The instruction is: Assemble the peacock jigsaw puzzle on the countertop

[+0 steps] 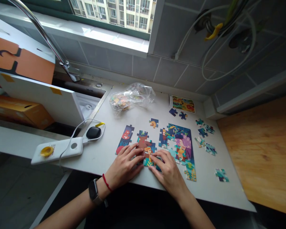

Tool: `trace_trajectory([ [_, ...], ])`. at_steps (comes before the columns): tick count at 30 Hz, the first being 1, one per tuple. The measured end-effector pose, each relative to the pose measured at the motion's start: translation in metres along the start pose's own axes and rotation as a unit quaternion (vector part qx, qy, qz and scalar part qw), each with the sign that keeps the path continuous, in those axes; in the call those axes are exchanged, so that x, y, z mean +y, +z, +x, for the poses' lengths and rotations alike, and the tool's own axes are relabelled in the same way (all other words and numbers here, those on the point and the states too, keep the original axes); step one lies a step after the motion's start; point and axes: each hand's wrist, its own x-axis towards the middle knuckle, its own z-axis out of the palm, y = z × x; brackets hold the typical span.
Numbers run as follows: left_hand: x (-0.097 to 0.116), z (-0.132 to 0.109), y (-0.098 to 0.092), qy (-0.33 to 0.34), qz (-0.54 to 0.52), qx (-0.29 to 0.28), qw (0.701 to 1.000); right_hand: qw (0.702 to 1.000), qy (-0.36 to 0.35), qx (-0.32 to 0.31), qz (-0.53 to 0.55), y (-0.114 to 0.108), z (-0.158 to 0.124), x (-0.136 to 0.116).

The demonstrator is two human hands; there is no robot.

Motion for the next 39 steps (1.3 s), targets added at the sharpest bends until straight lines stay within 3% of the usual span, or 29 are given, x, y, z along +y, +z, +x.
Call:
trace_trajectory([
  [6, 0.001, 0.001, -0.001, -0.007, 0.007, 0.003, 1.000, 0.999, -0.006, -0.007, -0.036, 0.000, 0.002, -0.001],
  [22, 0.001, 0.002, -0.002, 0.049, 0.011, 0.019, 0.999, 0.992, -0.024, -0.025, -0.118, 0.008, -0.006, -0.008],
  [39, 0.002, 0.004, -0.001, 0.019, 0.006, 0.033, 0.999, 0.990, -0.051, -0.002, -0.128, 0.012, -0.003, -0.003],
])
